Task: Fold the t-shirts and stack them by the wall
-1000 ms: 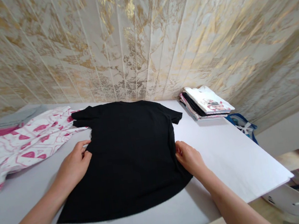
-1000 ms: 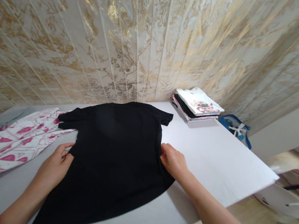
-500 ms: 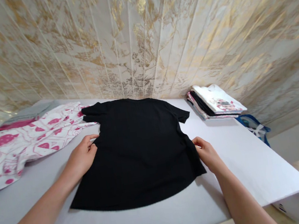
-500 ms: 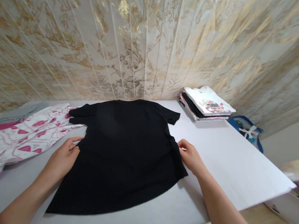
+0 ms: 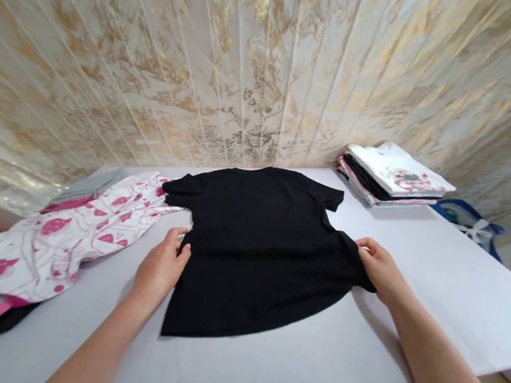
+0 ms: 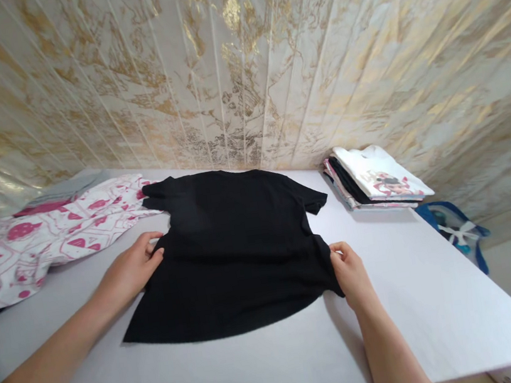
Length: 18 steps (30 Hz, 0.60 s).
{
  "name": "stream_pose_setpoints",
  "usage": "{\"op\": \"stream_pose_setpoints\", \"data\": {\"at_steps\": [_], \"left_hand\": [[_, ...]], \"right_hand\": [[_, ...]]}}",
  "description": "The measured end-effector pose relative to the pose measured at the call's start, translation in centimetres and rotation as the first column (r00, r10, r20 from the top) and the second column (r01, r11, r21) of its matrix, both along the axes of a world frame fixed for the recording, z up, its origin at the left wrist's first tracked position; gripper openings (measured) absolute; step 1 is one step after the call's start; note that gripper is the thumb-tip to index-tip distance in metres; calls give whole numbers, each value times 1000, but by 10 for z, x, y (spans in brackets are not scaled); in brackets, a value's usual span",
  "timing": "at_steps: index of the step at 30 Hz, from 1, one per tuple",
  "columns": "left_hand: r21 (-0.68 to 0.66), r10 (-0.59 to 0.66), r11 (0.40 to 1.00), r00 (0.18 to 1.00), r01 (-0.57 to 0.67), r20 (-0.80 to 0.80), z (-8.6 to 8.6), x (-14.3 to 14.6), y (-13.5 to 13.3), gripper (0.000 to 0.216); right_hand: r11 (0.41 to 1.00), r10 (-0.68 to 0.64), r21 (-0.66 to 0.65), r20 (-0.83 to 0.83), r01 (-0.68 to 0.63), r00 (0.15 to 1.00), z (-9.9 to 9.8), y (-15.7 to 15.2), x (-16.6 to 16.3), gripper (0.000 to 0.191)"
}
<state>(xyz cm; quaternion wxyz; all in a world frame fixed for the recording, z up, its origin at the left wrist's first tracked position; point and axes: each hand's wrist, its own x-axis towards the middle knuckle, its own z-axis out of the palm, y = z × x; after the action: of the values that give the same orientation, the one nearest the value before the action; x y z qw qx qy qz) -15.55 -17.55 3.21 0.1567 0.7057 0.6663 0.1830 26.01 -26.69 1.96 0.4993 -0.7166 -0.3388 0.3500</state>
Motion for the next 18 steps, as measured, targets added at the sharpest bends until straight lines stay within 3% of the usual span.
{"op": "stream_pose_setpoints", "data": {"at_steps": [3, 6, 8, 10, 13, 16, 18], "left_hand": [[-18, 1, 1000, 989, 2, 148, 6, 1, -3, 45], [-150, 86, 988, 914, -28, 398, 6, -4, 1, 48], [-212, 134, 977, 873, -36, 469, 2, -10, 6, 49], [-205, 116, 978, 908, -34, 402, -2, -14, 8, 50], [-67, 19, 998, 989, -9, 149, -1, -13, 1, 48], [51, 33, 998, 998, -31, -47, 11, -6, -20, 43], [33, 45, 999, 992, -42, -114, 21, -2, -38, 34]], "right_hand": [[999, 27, -39, -77, -30, 997, 5, -1, 2, 25], [999, 15, -40, -164, -22, 986, 12, -2, 6, 26], [999, 13, -46, -169, -22, 985, 14, -2, 6, 26], [997, 25, -63, -144, -35, 989, 15, -2, 4, 26], [995, 48, -79, -108, -57, 993, 14, -2, 0, 27], [995, 58, -74, -90, -65, 994, 13, -2, -2, 27], [996, 54, -71, -92, -60, 994, 14, -2, -2, 27]]}}
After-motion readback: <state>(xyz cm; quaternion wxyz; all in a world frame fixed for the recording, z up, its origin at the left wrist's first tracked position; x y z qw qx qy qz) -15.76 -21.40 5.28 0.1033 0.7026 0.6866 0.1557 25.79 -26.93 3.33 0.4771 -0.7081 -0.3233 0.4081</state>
